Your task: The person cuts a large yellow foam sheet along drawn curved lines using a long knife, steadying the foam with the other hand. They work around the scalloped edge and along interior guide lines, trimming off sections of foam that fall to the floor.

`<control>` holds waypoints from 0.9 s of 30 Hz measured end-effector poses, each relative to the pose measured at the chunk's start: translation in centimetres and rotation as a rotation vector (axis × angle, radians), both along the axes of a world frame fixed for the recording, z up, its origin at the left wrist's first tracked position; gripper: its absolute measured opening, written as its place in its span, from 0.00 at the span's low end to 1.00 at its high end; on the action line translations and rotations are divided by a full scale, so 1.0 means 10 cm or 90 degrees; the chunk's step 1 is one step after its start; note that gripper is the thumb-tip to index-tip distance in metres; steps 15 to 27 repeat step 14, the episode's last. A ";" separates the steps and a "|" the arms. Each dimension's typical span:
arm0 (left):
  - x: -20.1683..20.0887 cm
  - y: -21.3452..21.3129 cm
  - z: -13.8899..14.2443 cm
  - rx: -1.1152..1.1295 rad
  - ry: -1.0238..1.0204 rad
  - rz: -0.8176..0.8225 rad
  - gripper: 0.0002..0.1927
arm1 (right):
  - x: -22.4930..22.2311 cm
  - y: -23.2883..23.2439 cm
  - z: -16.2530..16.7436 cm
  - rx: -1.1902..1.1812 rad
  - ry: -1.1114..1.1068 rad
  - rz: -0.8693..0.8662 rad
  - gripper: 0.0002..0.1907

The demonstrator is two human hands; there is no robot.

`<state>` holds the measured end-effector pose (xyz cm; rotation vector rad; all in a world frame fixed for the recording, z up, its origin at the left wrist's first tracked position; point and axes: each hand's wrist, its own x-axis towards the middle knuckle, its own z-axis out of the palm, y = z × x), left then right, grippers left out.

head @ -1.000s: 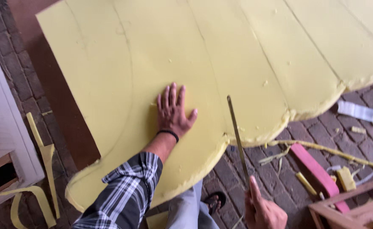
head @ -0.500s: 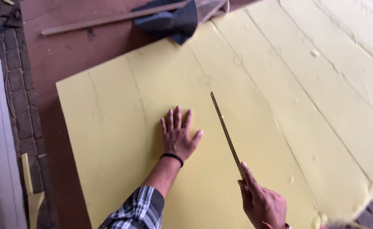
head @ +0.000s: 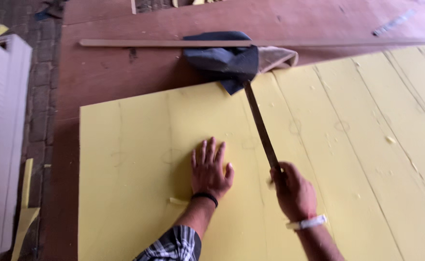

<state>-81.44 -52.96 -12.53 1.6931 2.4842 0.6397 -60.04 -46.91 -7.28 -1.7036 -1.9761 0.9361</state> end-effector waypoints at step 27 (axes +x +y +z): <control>-0.19 -0.09 -0.08 -0.012 0.002 -0.029 0.40 | -2.71 2.74 0.43 0.278 0.121 0.528 0.15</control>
